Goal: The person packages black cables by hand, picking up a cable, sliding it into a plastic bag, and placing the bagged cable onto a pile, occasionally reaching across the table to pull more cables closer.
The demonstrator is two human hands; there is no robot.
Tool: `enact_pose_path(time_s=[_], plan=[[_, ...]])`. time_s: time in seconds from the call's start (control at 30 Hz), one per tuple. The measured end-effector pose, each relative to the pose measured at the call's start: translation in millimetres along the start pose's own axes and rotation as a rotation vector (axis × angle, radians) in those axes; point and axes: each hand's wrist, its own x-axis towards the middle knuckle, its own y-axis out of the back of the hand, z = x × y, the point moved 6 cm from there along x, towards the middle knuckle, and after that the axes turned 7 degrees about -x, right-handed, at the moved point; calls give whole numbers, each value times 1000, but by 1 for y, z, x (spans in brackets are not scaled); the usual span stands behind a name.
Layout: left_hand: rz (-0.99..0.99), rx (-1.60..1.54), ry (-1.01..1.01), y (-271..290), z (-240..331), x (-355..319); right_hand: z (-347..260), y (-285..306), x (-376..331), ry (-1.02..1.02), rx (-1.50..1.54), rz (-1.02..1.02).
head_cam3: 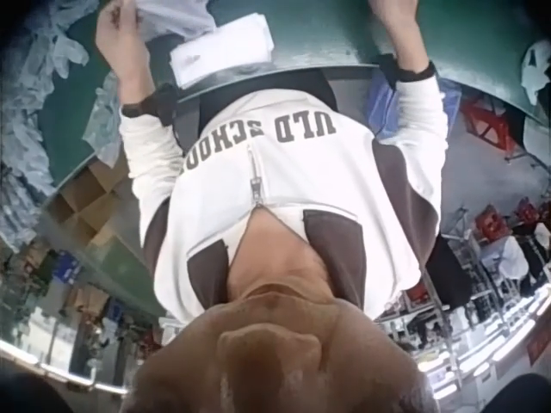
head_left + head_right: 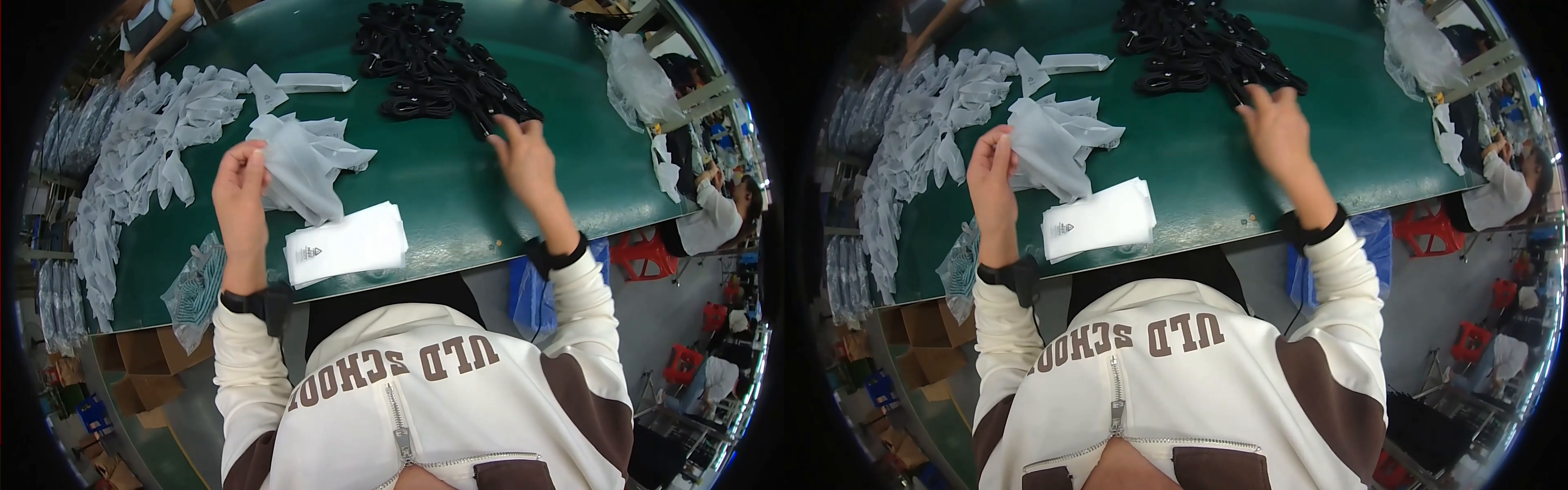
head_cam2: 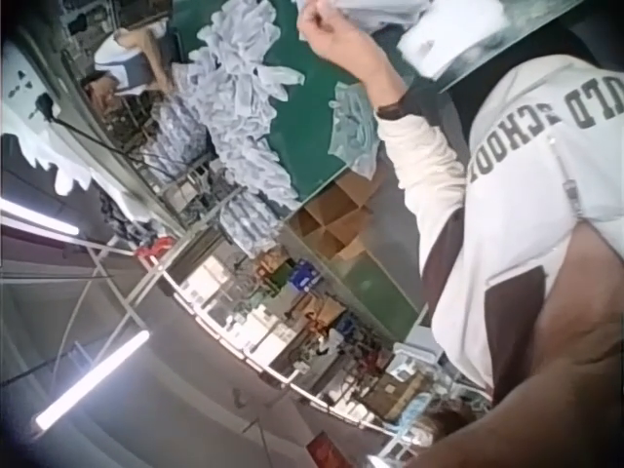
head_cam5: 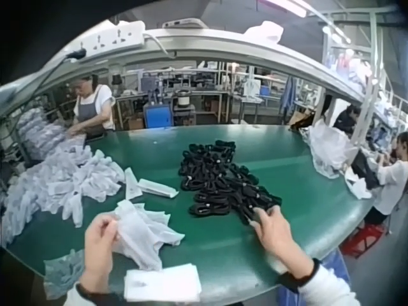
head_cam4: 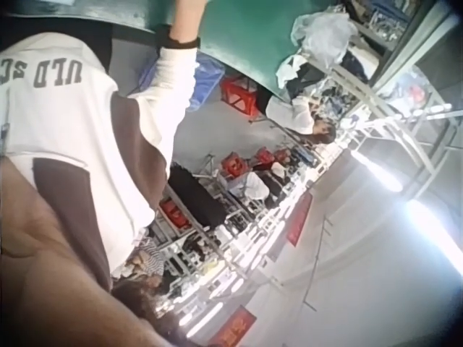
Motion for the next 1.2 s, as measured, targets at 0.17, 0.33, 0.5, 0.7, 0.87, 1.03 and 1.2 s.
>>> enact_pose_path(time_s=[0.17,0.33,0.5,0.7,0.87,1.03,1.2], plan=[[-96,523,-288,-31,25,-42,67,-38,-9,20,-151,-132],[-603,507,-406,-99,-8,-108,49,-34,-43,-46,187,-105],[-624,588,-346,-107,-28,-119,-30,-3,-86,-107,795,-361],[-505,433,24,-95,-38,-115,-79,33,-101,341,756,-266],[-454,340,84,-90,-41,-115,-86,32,-108,515,645,-269],[-500,281,-8,-96,-32,-115,-89,13,-113,444,811,-411],[-556,358,-280,-104,-12,-114,-91,-22,-127,-287,1295,-1033]])
